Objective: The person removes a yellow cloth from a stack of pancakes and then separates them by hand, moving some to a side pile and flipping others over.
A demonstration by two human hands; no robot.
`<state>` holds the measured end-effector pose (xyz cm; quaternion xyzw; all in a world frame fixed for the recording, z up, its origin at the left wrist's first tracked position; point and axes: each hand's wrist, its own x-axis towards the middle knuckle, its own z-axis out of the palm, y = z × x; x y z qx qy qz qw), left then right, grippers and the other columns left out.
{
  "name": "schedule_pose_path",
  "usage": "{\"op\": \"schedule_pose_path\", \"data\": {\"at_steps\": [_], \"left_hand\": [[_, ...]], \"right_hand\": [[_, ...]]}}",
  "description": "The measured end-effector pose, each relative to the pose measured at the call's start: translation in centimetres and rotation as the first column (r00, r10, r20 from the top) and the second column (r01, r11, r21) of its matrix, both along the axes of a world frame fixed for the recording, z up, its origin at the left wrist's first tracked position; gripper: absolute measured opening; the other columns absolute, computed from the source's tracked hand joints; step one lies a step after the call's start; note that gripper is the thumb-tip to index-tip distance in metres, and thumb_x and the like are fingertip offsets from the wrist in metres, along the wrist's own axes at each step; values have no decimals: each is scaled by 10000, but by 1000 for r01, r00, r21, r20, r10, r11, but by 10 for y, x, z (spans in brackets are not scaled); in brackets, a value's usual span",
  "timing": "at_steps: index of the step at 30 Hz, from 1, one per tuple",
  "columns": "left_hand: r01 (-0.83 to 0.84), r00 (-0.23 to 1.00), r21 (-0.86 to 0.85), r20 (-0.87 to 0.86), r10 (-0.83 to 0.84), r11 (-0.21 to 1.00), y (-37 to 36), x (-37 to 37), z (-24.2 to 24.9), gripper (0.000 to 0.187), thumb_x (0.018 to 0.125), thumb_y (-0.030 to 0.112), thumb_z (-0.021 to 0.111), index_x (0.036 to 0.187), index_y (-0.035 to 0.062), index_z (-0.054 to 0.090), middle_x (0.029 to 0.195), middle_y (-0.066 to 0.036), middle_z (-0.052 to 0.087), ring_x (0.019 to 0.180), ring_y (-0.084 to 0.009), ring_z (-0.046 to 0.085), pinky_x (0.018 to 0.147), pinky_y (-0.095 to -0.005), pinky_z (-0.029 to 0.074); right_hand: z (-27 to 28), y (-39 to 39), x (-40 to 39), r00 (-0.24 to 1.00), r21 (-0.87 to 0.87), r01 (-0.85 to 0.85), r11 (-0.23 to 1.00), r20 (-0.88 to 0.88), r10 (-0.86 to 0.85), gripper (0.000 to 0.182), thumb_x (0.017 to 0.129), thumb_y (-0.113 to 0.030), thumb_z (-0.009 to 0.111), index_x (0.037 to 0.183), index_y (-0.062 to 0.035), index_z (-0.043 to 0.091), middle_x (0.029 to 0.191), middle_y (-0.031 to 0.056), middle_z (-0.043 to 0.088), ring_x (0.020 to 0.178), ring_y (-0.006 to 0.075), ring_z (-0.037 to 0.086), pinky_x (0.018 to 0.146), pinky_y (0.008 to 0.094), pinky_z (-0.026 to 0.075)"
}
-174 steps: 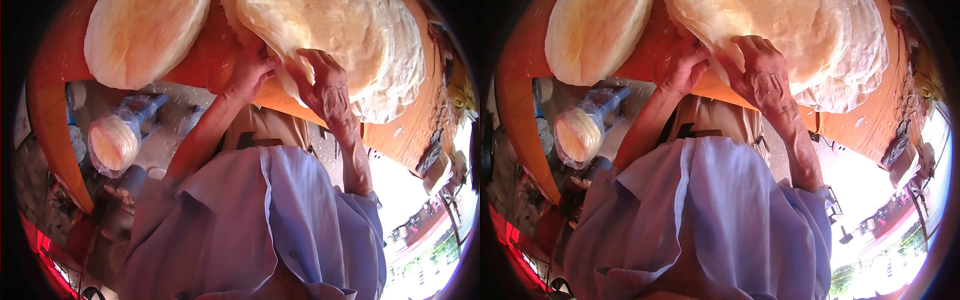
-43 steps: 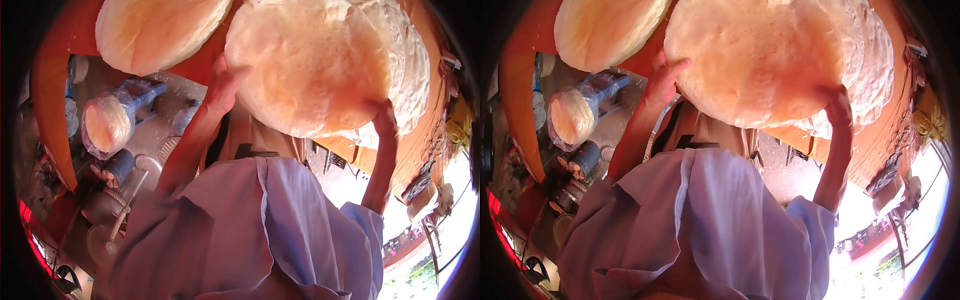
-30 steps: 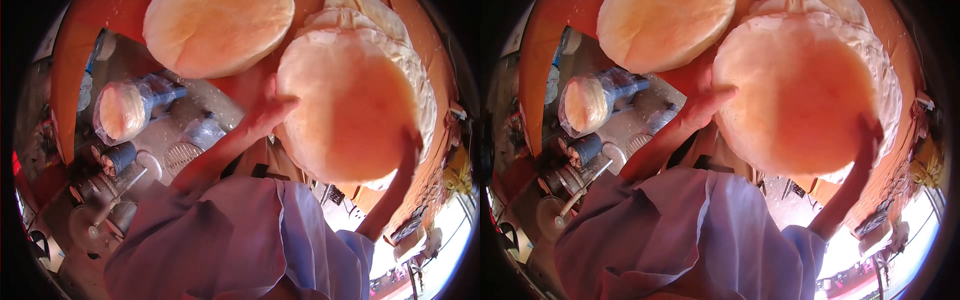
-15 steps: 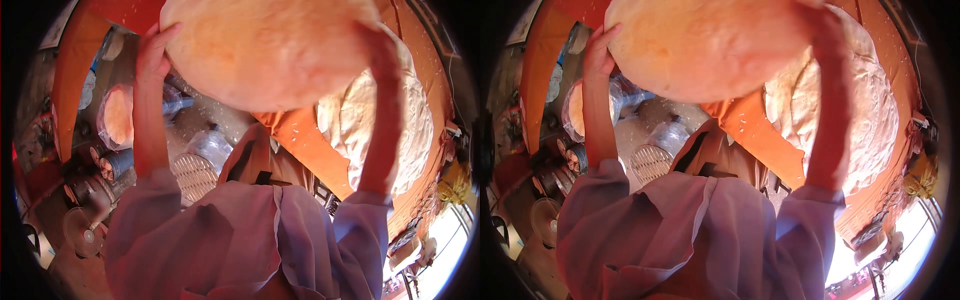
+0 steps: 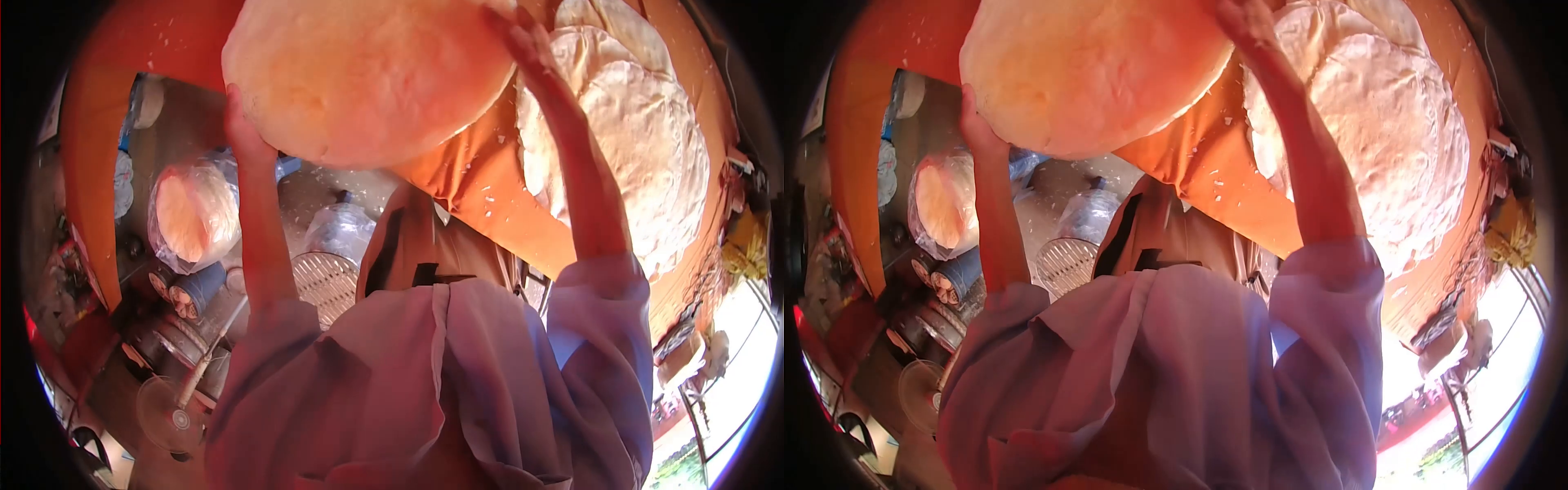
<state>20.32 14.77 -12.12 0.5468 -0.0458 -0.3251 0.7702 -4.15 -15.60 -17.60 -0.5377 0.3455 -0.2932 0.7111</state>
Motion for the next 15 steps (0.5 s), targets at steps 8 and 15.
{"op": "schedule_pose_path", "data": {"at_steps": [8,15], "left_hand": [[-108,962,252,269,38,962,3,17,-51,554,973,382,411,1360,-14,401,1341,-157,482,1223,-319,475,1043,-451,373],[-93,972,170,231,53,981,32,-17,-9,665,976,499,369,1349,-51,384,1403,-175,425,1318,-287,384,1089,-424,321]], "right_hand": [[41,37,11,974,-276,-18,961,-223,-46,385,915,-292,589,1126,30,581,1038,135,653,950,223,632,822,343,517],[90,42,-120,895,-512,-16,859,-391,-216,440,834,-284,696,1127,30,602,1095,165,656,1015,254,627,855,365,496]]}}
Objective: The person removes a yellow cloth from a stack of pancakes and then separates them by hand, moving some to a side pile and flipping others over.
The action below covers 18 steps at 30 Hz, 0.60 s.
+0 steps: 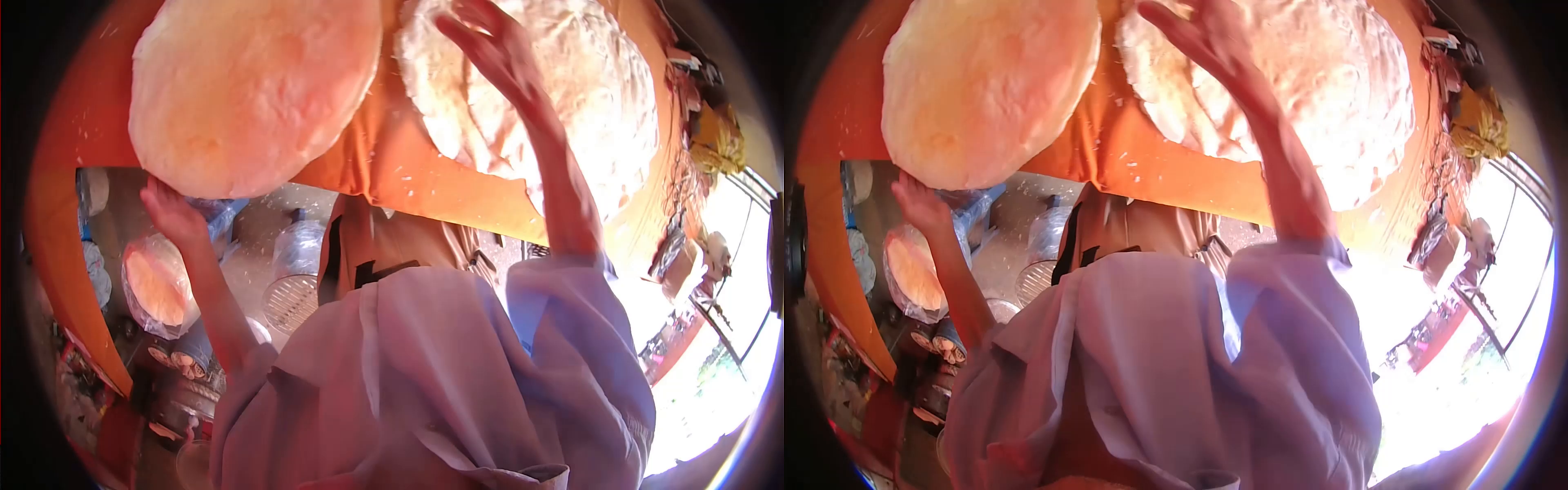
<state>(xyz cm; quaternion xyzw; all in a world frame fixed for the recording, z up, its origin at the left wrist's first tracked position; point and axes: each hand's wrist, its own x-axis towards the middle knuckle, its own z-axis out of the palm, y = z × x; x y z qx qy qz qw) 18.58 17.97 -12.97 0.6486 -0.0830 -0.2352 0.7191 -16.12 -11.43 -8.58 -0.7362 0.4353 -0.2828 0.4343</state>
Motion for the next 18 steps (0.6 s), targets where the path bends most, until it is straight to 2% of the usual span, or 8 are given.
{"op": "schedule_pose_path", "data": {"at_steps": [1,3,4,6,8,11,12,18], "left_hand": [[-47,999,72,-13,48,996,14,-8,-2,646,979,485,375,1320,-63,404,1338,-168,472,1261,-270,431,1059,-412,351],[-108,992,211,-43,119,971,50,-27,-25,542,986,426,395,1214,-59,477,1135,-137,562,1077,-226,525,950,-376,420],[-119,988,280,-60,141,953,70,-39,-41,465,988,381,409,1137,-43,530,995,-113,604,949,-198,570,871,-352,458],[188,973,376,55,-224,907,82,-94,-40,290,970,268,454,964,3,573,749,-46,574,693,-135,542,686,-284,458],[300,933,477,33,-357,826,46,-169,-6,186,945,185,493,890,25,571,676,-31,564,600,-105,520,602,-248,435],[607,795,285,-192,-576,742,-2,-241,24,135,927,127,530,956,3,573,658,-40,569,601,-104,528,605,-248,442],[759,649,144,-246,-720,635,-15,-251,28,154,940,106,542,1042,-9,552,753,-47,587,681,-98,557,632,-227,452],[880,474,138,-250,-844,454,-94,-306,31,227,956,158,526,1116,0,544,872,-74,617,770,-122,591,658,-244,460]], "right_hand": [[4,3,-43,989,-74,-52,996,-143,41,567,791,-264,767,1225,26,546,1147,154,645,1071,251,620,892,347,502],[8,22,-117,899,46,204,978,-404,-169,544,767,-269,781,1204,-20,574,1196,161,619,1105,246,606,926,349,492],[2,33,-159,845,-33,213,976,-496,-201,515,735,-261,793,1159,-43,599,1122,177,636,1059,284,617,897,370,500],[-10,62,-204,756,-194,82,978,-628,-188,538,675,-263,817,1136,-77,610,1061,179,642,1031,324,605,886,406,496],[-5,91,-215,741,-242,-155,958,-670,-49,688,601,-286,844,1201,-100,563,1127,147,573,1091,329,524,920,439,459],[-17,105,-213,732,-343,-217,914,-676,-79,698,595,-241,833,1212,-78,550,1191,153,508,1116,354,494,898,458,453],[-15,106,-215,759,-342,-183,922,-645,-89,603,636,-207,793,1180,-69,570,1143,152,534,1093,346,512,888,460,453],[-21,106,-226,841,-485,-202,851,-531,-102,414,687,-163,700,1075,-55,606,991,142,593,954,326,577,811,429,479]]}}
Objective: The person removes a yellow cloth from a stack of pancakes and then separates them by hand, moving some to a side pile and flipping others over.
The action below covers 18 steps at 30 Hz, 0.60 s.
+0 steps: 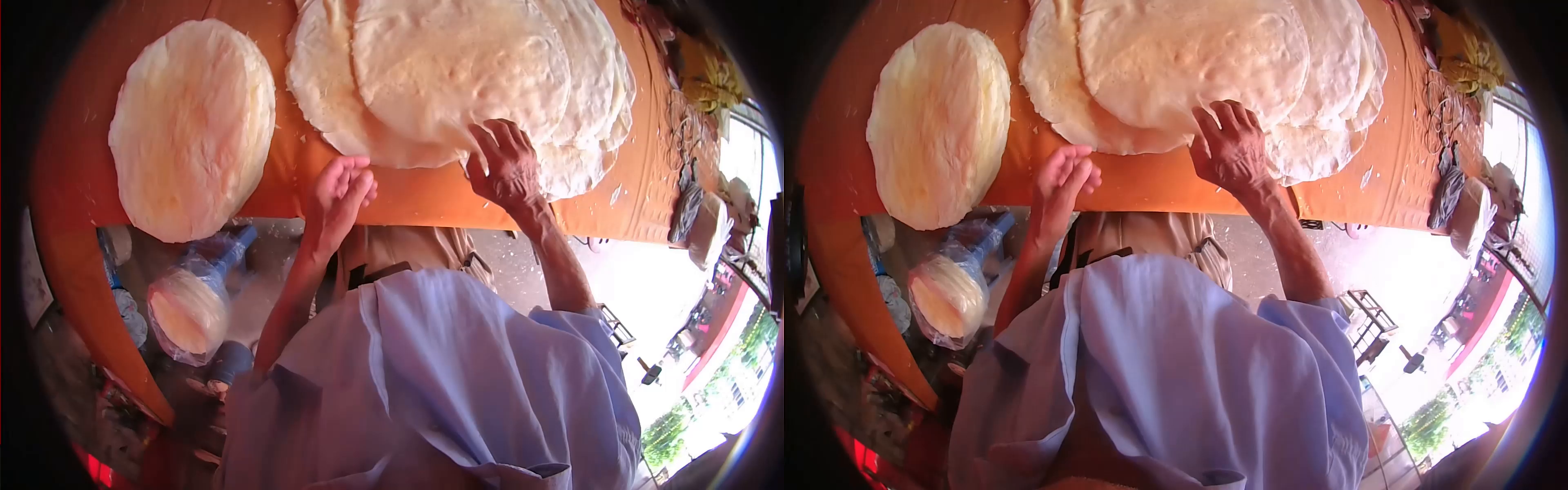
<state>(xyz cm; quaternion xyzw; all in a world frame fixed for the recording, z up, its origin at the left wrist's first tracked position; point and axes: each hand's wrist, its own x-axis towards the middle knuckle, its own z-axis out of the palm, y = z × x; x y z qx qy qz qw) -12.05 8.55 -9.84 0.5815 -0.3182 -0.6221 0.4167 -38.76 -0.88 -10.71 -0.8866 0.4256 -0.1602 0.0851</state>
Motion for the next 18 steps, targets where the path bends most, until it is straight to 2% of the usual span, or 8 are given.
{"op": "schedule_pose_path", "data": {"at_steps": [5,6,9,10,11,12,14,18], "left_hand": [[-17,982,128,-184,40,992,-24,-25,-1,256,951,189,545,1142,19,551,918,-98,641,816,-163,632,684,-252,492],[3,980,129,-200,23,992,-25,-31,-4,256,951,191,544,1140,19,550,922,-100,642,817,-165,634,685,-254,494],[28,963,128,-270,8,991,-33,-49,-7,256,951,195,543,1139,21,546,934,-105,644,838,-173,641,699,-260,503],[28,955,133,-296,13,991,-35,-53,-7,256,951,196,542,1139,21,545,938,-107,644,848,-176,645,704,-263,507],[32,949,131,-316,11,991,-38,-57,-7,269,958,212,528,1147,22,539,946,-111,644,857,-186,648,711,-270,511],[39,941,133,-338,8,990,-40,-59,-6,282,965,229,513,1155,23,533,953,-116,644,866,-197,651,718,-278,516],[41,914,128,-405,14,991,-46,-66,-7,326,976,277,481,1176,22,517,987,-129,637,905,-225,648,748,-300,518],[-21,813,132,-575,94,991,-58,-81,-8,445,987,395,414,1215,19,484,1102,-159,596,1036,-288,600,863,-375,492]], "right_hand": [[3,-21,-4,978,-99,167,981,141,-153,254,734,-138,646,976,-61,625,870,95,626,807,277,601,710,396,485],[5,-26,-7,989,-81,85,993,130,-74,137,773,-114,615,903,-80,640,794,83,633,731,259,612,648,376,491],[-7,-50,-31,981,16,-190,982,-30,190,111,797,-121,651,903,-112,682,804,53,660,713,250,639,617,357,516],[32,-63,-30,1000,90,-23,996,-12,24,130,825,-107,622,919,-145,704,786,50,681,664,259,652,594,340,528],[54,-82,-39,992,8,127,992,-30,-126,166,842,-80,603,944,-143,718,801,73,699,662,229,675,599,302,535],[90,-100,-46,980,44,168,985,101,-172,150,857,-97,627,970,-128,721,839,74,714,707,143,682,616,258,526],[156,-109,-38,944,-212,263,941,256,-206,140,887,-153,651,997,-91,712,858,61,721,688,58,643,585,236,511],[181,-77,-17,985,-361,76,929,173,-13,102,831,-86,679,929,-93,707,812,71,701,653,169,665,559,275,515]]}}
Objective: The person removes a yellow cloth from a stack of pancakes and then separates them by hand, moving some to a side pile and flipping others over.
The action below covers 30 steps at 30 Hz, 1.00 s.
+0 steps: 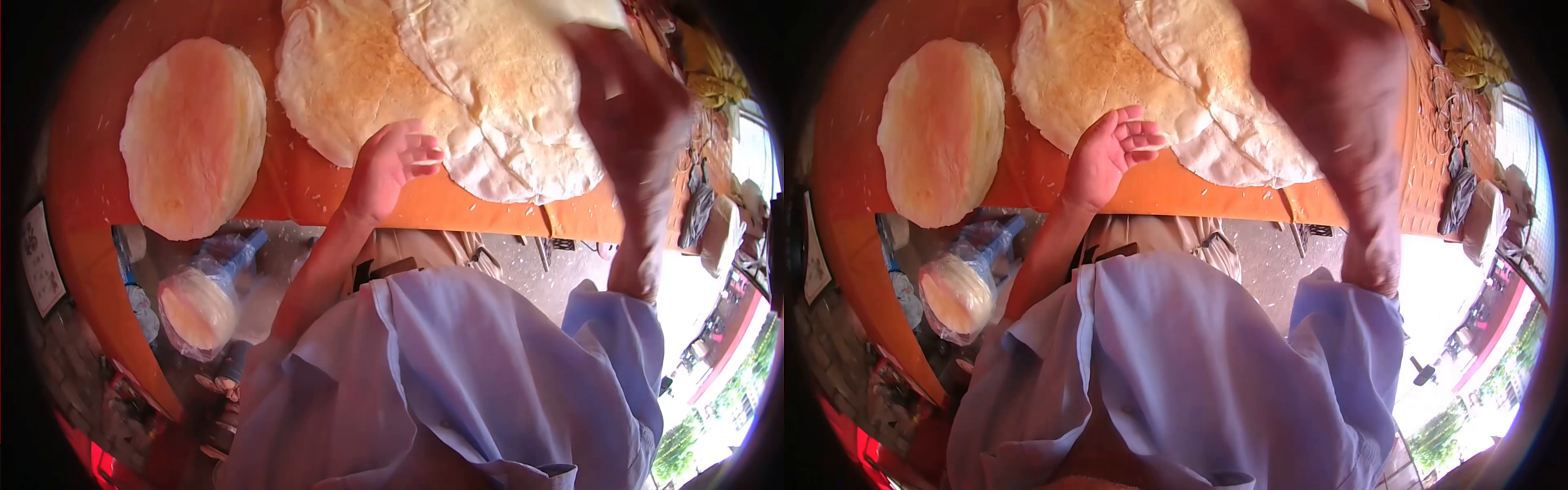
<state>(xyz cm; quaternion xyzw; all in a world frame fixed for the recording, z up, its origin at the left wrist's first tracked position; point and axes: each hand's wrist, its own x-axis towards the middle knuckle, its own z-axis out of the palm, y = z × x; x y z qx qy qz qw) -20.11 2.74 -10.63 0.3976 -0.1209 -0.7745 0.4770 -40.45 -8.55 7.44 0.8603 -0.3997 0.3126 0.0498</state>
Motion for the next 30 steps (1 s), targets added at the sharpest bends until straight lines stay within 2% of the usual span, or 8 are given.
{"op": "schedule_pose_path", "data": {"at_steps": [3,7,12,20,23,24,27,30], "left_hand": [[-123,965,1,-235,120,992,-6,-9,8,499,978,448,414,1224,18,473,1163,-166,565,1120,-306,548,940,-427,456],[-201,929,23,-313,197,979,-8,-12,-12,499,967,470,439,1210,36,484,1174,-162,556,1145,-298,529,957,-456,453],[-188,981,-75,-66,183,979,-10,-15,-6,332,938,365,546,1082,65,544,1064,-94,598,1006,-245,594,841,-398,518],[-320,918,61,-228,325,946,-7,-11,-2,152,855,-18,484,942,50,588,899,-82,641,785,-187,634,661,-307,540],[-190,978,-159,-119,172,969,0,-3,-51,187,840,-55,479,939,44,602,846,-59,642,683,-145,617,599,-287,527],[-288,951,-18,115,288,958,-9,-21,-17,93,794,-23,511,813,28,586,740,-36,585,543,-126,541,470,-231,419],[-347,937,200,119,329,916,-21,-36,6,97,793,-41,522,773,32,583,712,-23,574,559,-117,539,481,-231,422],[-238,962,118,-109,251,964,-8,-28,-34,113,888,16,560,986,23,615,824,-33,636,691,-125,624,596,-264,521]], "right_hand": [[-66,23,15,982,186,-128,974,-115,151,43,781,-37,674,802,-73,665,704,80,632,597,271,613,546,327,503],[-136,51,18,972,587,-228,777,90,217,109,735,-123,648,837,-105,683,660,68,603,620,258,601,521,356,489],[-150,49,4,921,903,-303,304,360,-149,341,759,-328,792,918,-45,688,726,72,605,669,140,544,591,307,469],[-147,52,13,959,807,-205,554,278,-50,511,689,-352,830,1041,-27,653,922,109,651,798,213,612,690,353,505],[-141,53,24,982,648,-177,741,172,84,477,685,-265,793,1065,-27,631,938,153,648,838,308,637,710,387,526],[-142,54,27,986,621,-157,768,138,91,449,688,-244,778,1051,-26,632,925,156,645,828,318,635,700,387,526],[-145,60,34,996,557,-89,826,59,68,340,699,-183,699,998,-34,636,884,145,644,778,321,630,663,382,522],[-150,61,34,999,517,-37,855,-8,48,300,711,-181,681,980,-52,643,853,133,648,764,311,632,649,384,518]]}}
